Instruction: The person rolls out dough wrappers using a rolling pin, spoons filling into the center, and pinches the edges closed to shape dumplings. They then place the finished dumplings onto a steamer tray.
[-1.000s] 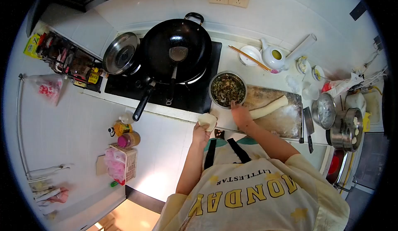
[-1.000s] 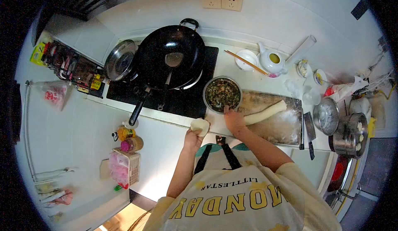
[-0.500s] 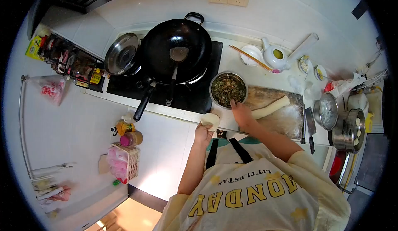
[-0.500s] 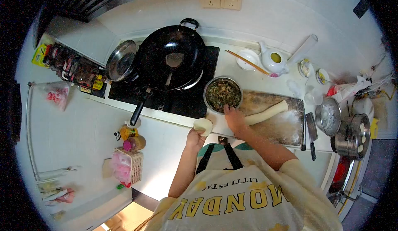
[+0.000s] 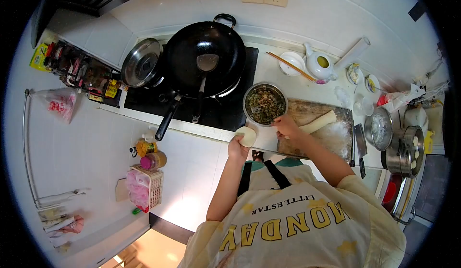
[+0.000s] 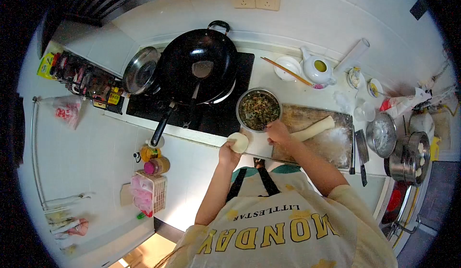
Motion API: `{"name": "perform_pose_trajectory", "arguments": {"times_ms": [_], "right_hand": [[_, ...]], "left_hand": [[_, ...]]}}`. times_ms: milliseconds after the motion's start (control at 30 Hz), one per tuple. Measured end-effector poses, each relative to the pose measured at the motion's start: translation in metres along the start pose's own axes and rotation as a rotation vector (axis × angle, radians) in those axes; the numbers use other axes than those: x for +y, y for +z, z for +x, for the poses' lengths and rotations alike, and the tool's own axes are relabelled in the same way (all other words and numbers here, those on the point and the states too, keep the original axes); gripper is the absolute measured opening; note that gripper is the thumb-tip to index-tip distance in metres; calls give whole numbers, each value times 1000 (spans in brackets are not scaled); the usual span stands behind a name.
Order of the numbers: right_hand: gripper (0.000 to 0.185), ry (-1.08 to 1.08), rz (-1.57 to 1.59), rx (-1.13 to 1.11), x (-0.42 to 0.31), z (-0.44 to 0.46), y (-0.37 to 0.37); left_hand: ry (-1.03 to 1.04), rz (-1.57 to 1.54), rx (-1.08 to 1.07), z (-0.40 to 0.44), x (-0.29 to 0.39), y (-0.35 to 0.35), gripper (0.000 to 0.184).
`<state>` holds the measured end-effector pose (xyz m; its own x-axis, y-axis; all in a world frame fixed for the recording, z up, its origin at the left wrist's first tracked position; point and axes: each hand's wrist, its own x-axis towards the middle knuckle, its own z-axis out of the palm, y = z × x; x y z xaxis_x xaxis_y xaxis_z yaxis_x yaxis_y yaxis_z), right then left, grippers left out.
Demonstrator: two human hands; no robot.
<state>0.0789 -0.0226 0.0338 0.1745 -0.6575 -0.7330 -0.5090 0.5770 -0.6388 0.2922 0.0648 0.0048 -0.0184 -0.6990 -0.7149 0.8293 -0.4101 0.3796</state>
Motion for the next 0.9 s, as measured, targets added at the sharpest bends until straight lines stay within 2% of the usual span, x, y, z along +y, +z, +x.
{"name": "perform_pose_trajectory", "arguments": {"times_ms": [33, 133, 233, 333, 633, 733, 833, 900], "right_hand": [[17, 115, 303, 43, -12, -8, 1], [14, 142, 685, -18, -3, 8, 1], [18, 220, 827, -208, 9, 17, -14], [21, 122, 871, -272, 16, 5, -25], [25, -91, 734, -221, -24, -72, -46], [23, -188, 539, -139, -22, -80, -44], [22, -454, -76, 124, -33, -97, -37], [27, -699, -267, 289, -26, -99, -29]], "left_hand": [[4, 4, 8, 1, 1, 3, 43], [26, -27, 23, 2, 5, 10, 41], [55, -38, 22, -3, 16, 20, 40], [57, -50, -51, 4, 23, 20, 43], [-37, -70, -145, 20, 28, 72, 48], [-44, -100, -166, 18, 32, 92, 48], [-37, -93, -205, 15, 35, 100, 51], [-35, -111, -229, 13, 38, 104, 50]]}}
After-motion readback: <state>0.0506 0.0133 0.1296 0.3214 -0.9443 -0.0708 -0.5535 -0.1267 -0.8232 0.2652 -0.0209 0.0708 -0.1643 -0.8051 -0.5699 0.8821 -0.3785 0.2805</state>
